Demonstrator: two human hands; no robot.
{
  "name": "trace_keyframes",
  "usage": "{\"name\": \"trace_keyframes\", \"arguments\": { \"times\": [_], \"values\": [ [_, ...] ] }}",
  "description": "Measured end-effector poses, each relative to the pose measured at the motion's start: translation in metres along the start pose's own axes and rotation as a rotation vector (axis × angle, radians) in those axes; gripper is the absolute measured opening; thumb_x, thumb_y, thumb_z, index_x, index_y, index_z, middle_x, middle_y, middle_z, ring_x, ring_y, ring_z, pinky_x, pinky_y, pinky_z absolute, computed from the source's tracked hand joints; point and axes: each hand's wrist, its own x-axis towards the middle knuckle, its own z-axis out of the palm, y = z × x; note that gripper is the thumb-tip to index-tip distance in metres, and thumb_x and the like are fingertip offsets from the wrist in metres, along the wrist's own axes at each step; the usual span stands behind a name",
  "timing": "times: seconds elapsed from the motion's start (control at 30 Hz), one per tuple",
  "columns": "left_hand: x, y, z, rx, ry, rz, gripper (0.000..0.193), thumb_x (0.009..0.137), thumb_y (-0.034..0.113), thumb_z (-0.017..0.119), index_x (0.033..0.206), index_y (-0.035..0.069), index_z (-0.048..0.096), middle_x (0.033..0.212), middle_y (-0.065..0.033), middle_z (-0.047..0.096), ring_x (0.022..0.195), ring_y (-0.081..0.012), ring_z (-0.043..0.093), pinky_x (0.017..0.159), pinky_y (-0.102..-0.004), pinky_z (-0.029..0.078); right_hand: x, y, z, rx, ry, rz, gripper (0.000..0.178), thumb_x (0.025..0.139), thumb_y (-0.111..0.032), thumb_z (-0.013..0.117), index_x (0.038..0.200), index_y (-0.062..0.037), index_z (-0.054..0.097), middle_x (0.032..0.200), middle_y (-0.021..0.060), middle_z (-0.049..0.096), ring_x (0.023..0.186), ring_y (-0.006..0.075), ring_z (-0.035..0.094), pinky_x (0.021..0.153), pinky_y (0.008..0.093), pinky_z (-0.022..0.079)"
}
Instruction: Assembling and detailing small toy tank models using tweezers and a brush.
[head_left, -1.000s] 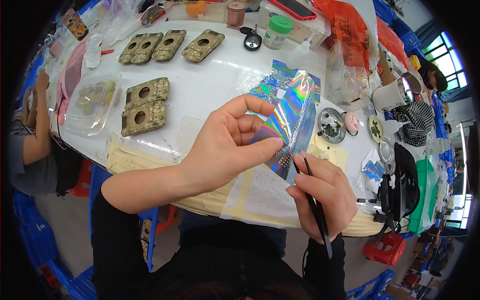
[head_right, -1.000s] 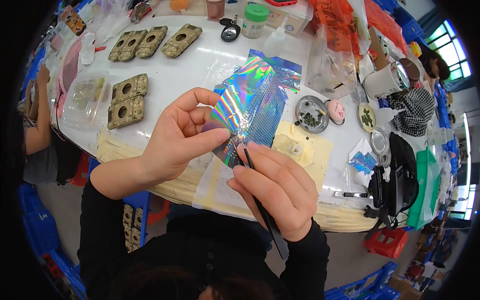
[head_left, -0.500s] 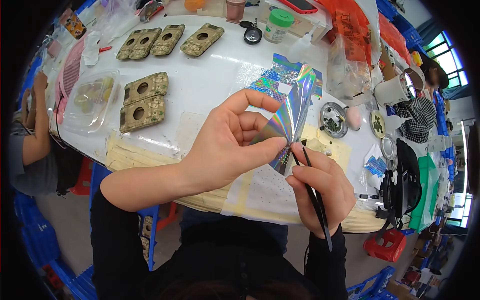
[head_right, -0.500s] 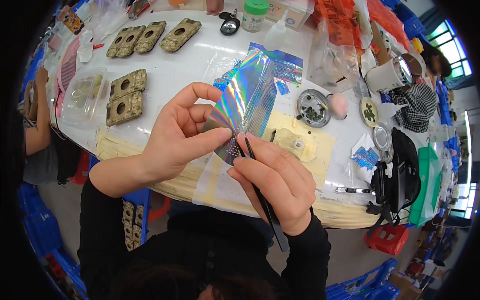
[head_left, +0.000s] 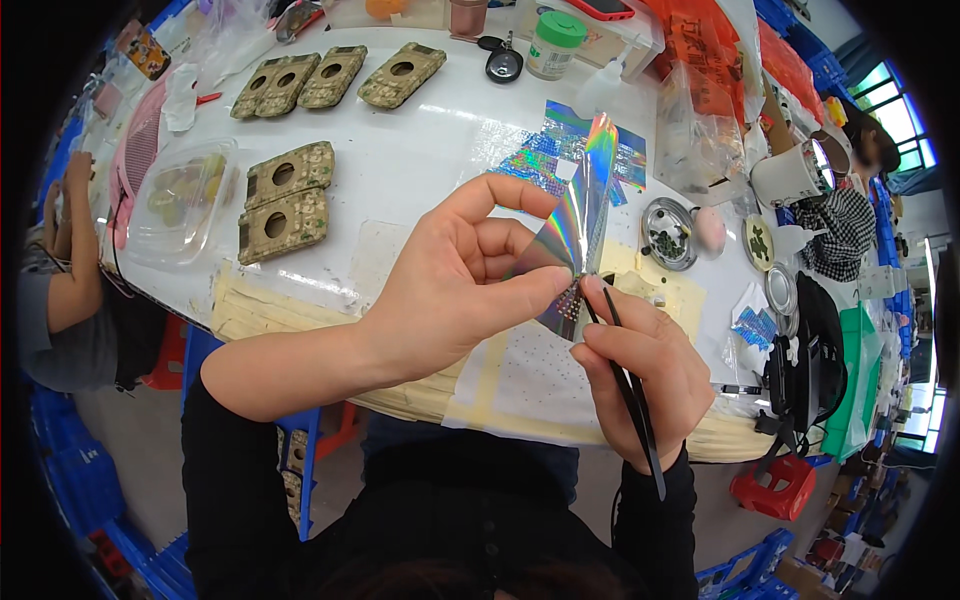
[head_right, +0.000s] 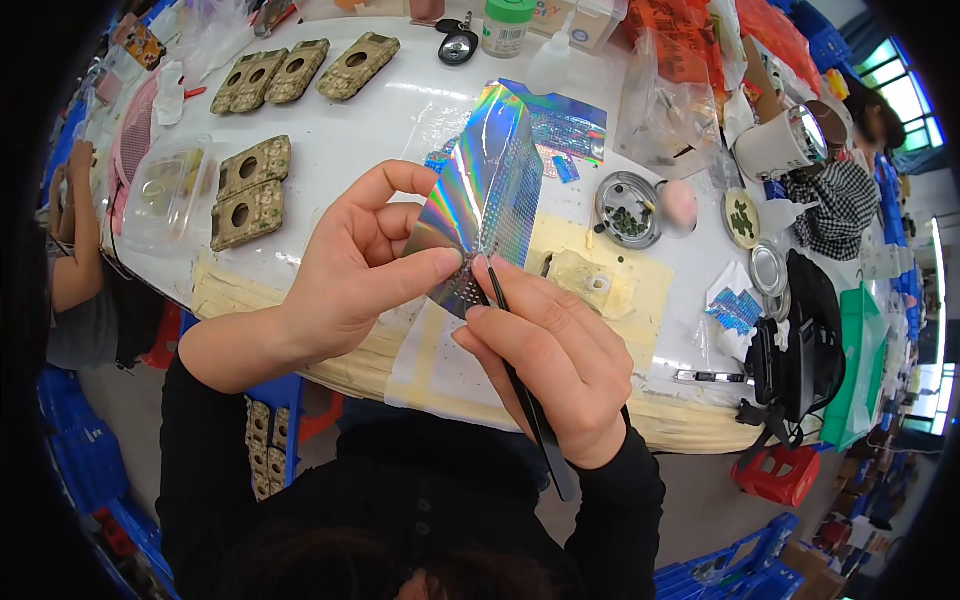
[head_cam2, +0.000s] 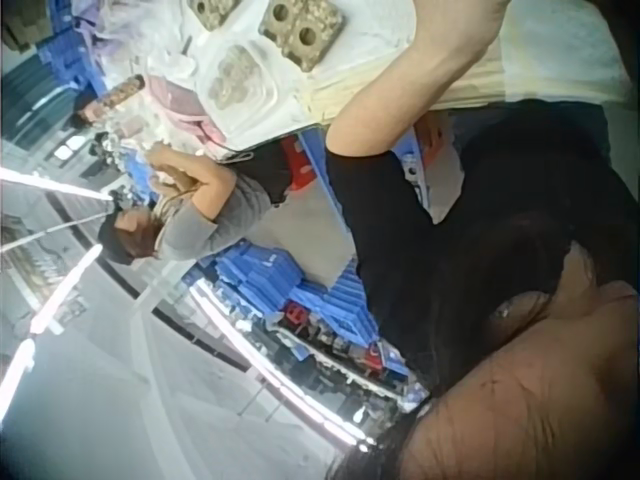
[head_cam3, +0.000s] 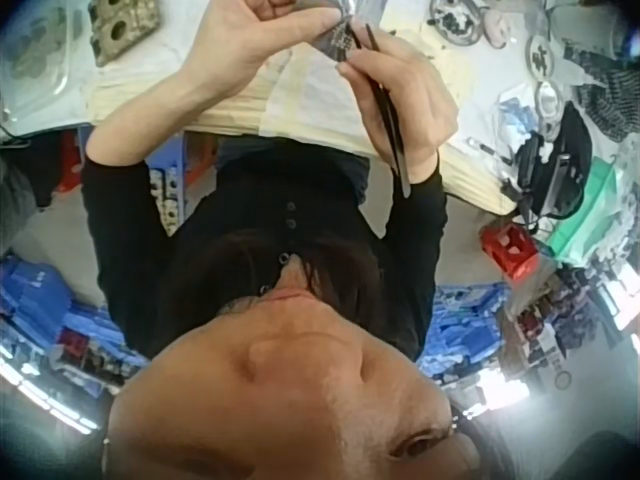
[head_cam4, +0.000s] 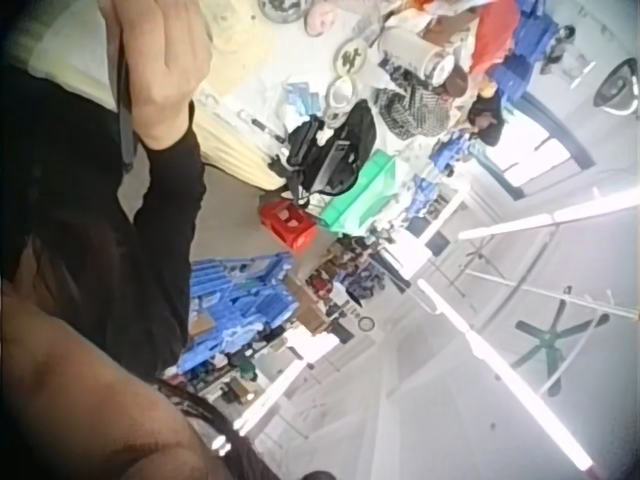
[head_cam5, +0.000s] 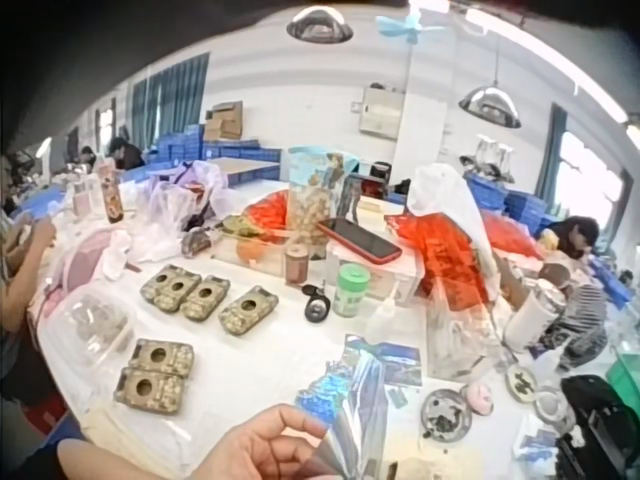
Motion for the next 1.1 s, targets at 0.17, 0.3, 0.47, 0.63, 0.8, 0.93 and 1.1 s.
{"name": "trace_keyframes", "arguments": {
  "times": [0.17,0.3,0.47,0.63,0.8,0.93,1.1],
  "values": [
    [0.002,-0.002,-0.001,-0.005,-0.011,-0.003,0.042,0.085,-0.003,0.062,0.121,0.003,0.041,0.095,-0.0089,0.066,0.089,-0.0110,0.063,0.079,-0.0242,0.050,0.000,0.001,0.000,0.012,0.002,0.007,0.025,0.066,0.001,0.078,0.086,-0.0013,0.062,0.092,0.0187,0.068,0.087,0.0299,0.068,0.073,0.0332,0.056],
    [0.002,-0.007,-0.002,-0.044,0.006,-0.022,0.042,0.085,-0.002,0.062,0.121,0.003,0.042,0.098,-0.0095,0.066,0.091,-0.0120,0.063,0.081,-0.0259,0.050,0.000,0.003,0.002,0.006,0.003,-0.010,0.026,0.066,0.000,0.078,0.086,-0.0011,0.062,0.092,0.0187,0.068,0.087,0.0301,0.068,0.073,0.0333,0.056],
    [0.003,-0.008,-0.002,-0.108,-0.010,-0.066,0.043,0.086,0.001,0.062,0.123,0.004,0.042,0.101,-0.0107,0.066,0.094,-0.0138,0.064,0.084,-0.0288,0.050,-0.002,0.002,0.002,-0.003,0.028,-0.009,0.027,0.066,0.000,0.079,0.087,-0.0014,0.062,0.092,0.0188,0.068,0.087,0.0304,0.068,0.072,0.0335,0.057],
    [0.002,-0.006,-0.001,-0.168,-0.020,-0.097,0.043,0.086,0.002,0.061,0.124,0.005,0.041,0.103,-0.0113,0.066,0.095,-0.0142,0.064,0.085,-0.0297,0.050,-0.003,0.003,0.003,-0.058,0.038,-0.062,0.026,0.067,-0.001,0.078,0.088,-0.0017,0.062,0.093,0.0184,0.068,0.086,0.0306,0.068,0.071,0.0333,0.057],
    [0.002,-0.006,-0.001,-0.169,-0.025,-0.096,0.044,0.086,0.001,0.060,0.126,0.004,0.040,0.102,-0.0115,0.067,0.095,-0.0148,0.064,0.086,-0.0304,0.049,-0.006,0.006,0.004,-0.053,0.042,-0.093,0.033,0.070,-0.004,0.078,0.097,0.0000,0.060,0.095,0.0177,0.068,0.087,0.0308,0.068,0.072,0.0338,0.057],
    [0.002,-0.006,-0.001,-0.150,-0.040,-0.090,0.045,0.086,0.001,0.060,0.126,0.004,0.039,0.103,-0.0120,0.066,0.095,-0.0154,0.064,0.085,-0.0306,0.049,-0.013,0.004,0.006,0.154,0.106,0.078,0.042,0.072,-0.008,0.078,0.106,0.0022,0.056,0.097,0.0173,0.068,0.089,0.0310,0.068,0.074,0.0342,0.056],
    [0.000,-0.004,-0.002,-0.153,-0.016,-0.091,0.045,0.086,0.000,0.060,0.126,0.005,0.039,0.103,-0.0133,0.066,0.095,-0.0158,0.064,0.085,-0.0304,0.049,-0.008,0.002,-0.006,0.131,0.036,0.054,0.040,0.070,-0.009,0.079,0.104,0.0005,0.061,0.096,0.0150,0.068,0.088,0.0292,0.068,0.075,0.0335,0.056]
  ]
}}
